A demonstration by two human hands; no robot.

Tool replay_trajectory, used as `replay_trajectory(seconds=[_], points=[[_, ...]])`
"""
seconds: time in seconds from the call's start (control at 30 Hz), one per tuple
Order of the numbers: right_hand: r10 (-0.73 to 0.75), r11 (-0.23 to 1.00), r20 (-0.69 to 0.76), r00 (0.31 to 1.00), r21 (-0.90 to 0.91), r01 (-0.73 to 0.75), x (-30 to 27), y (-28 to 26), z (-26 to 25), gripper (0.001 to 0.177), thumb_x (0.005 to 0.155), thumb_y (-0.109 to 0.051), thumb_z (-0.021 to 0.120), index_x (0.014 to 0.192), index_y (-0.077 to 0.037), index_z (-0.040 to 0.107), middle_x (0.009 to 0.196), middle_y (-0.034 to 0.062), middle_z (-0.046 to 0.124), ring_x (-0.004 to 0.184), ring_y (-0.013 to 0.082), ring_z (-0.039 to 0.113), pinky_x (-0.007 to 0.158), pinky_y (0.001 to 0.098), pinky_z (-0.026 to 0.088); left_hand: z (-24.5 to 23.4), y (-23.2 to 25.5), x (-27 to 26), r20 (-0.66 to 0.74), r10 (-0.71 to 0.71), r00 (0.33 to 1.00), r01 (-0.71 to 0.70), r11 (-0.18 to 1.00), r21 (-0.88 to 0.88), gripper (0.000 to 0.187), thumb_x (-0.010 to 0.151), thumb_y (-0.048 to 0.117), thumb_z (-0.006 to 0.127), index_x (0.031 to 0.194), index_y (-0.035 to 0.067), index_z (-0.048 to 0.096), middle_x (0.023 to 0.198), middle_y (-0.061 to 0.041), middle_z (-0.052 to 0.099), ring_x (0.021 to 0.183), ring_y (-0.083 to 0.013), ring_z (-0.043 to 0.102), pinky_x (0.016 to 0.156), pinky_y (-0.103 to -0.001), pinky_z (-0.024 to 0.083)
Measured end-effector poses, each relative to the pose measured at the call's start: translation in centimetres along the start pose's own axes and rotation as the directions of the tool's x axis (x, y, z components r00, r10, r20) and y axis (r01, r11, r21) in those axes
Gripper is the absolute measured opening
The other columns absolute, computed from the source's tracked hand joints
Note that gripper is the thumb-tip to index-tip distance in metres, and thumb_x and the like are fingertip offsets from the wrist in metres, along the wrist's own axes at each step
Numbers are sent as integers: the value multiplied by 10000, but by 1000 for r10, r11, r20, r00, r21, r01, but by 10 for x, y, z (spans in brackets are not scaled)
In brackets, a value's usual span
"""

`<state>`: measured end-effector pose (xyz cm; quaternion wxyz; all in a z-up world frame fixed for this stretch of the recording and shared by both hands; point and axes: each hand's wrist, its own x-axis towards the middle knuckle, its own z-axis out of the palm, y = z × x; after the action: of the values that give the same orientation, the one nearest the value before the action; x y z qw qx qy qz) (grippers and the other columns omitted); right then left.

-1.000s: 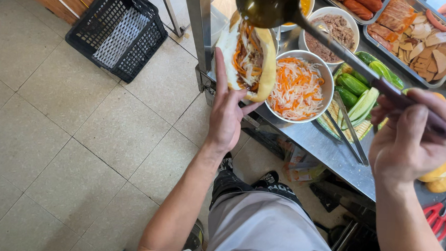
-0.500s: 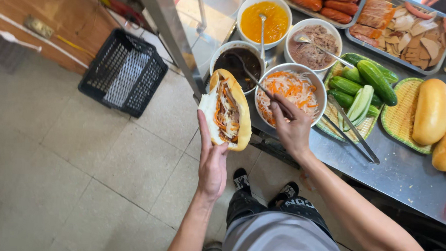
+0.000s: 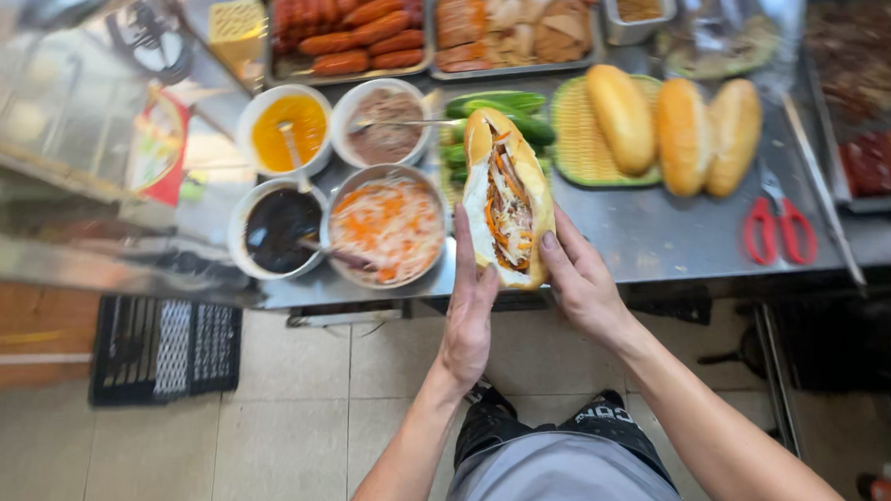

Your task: The person prepares several baguette sandwiches at a food stall. They cut the bread, spread condiments, and add sliced meats, pickled vegetables, and sauces using tongs and spoons. The finished sandwiches are placed on a warming rack and one is wrapped in paper.

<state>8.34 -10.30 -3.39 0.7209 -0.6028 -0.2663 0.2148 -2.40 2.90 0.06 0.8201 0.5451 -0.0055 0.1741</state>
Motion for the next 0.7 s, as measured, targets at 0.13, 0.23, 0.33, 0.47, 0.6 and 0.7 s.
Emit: replay_trajectory(seconds=[0.13, 0.23, 0.33, 0.47, 0.6, 0.7], points=[[120, 947, -184, 976, 318, -56, -59, -24, -104, 628, 1119, -271, 474, 1674, -39, 291, 1466, 103, 555, 1241, 204, 532, 948, 380, 446, 79, -58, 32, 75, 23, 997, -5, 974, -225, 937, 1034, 403, 562, 1657, 250, -121, 1738, -80, 75, 1571, -255, 276, 1275, -408, 270], [49, 974, -303, 952, 225, 21, -113, -39, -180, 611, 1070, -284, 534, 1578, -10, 332, 1445, 72, 556, 1323, 145, 529, 1093, 333, 437, 146, -119, 57, 236, -258, 937, 334, 860, -386, 1000, 912, 464, 731, 1615, 227, 61, 1612, -99, 322, 1438, -263, 431, 1172, -445, 404], [93, 974, -429, 898, 228, 8, -165, -58, -251, 628, 1026, -303, 626, 1521, -19, 363, 1329, 124, 620, 1212, 182, 595, 1002, 355, 501, 230, -182, 62, 510, -348, 787, 588, 675, -446, 887, 904, 486, 786, 1552, 33, 383, 1472, -112, 533, 1349, -254, 547, 1143, -444, 473], [-7, 966, -545, 838, -221, -136, -230, -96, -341, 786, 857, -315, 800, 1482, -22, 425, 1344, 127, 585, 1194, 182, 611, 980, 331, 519, 347, -251, 61, 497, -409, 765, 621, 674, -401, 690, 886, 357, 812, 1413, 43, 496, 1313, -94, 631, 1221, -240, 628, 1064, -434, 528], [-34, 770, -765, 643, -430, -471, -277, -121, -397, 828, 686, -326, 907, 1391, -49, 572, 1225, 89, 650, 982, 187, 670, 806, 329, 558, 445, -300, 55, 451, -525, 722, 675, 678, -290, 590, 879, 196, 806, 1364, 22, 518, 1244, -111, 651, 1125, -250, 659, 972, -441, 568], [-178, 750, -840, 513, -453, -482, -300, -123, -432, 693, 746, -309, 886, 1343, -39, 660, 1095, 86, 735, 971, 167, 709, 868, 321, 557, 503, -328, 53, 501, -531, 684, 692, 690, -213, 562, 909, 138, 778, 1384, 19, 502, 1260, -113, 645, 1144, -229, 657, 984, -407, 570]])
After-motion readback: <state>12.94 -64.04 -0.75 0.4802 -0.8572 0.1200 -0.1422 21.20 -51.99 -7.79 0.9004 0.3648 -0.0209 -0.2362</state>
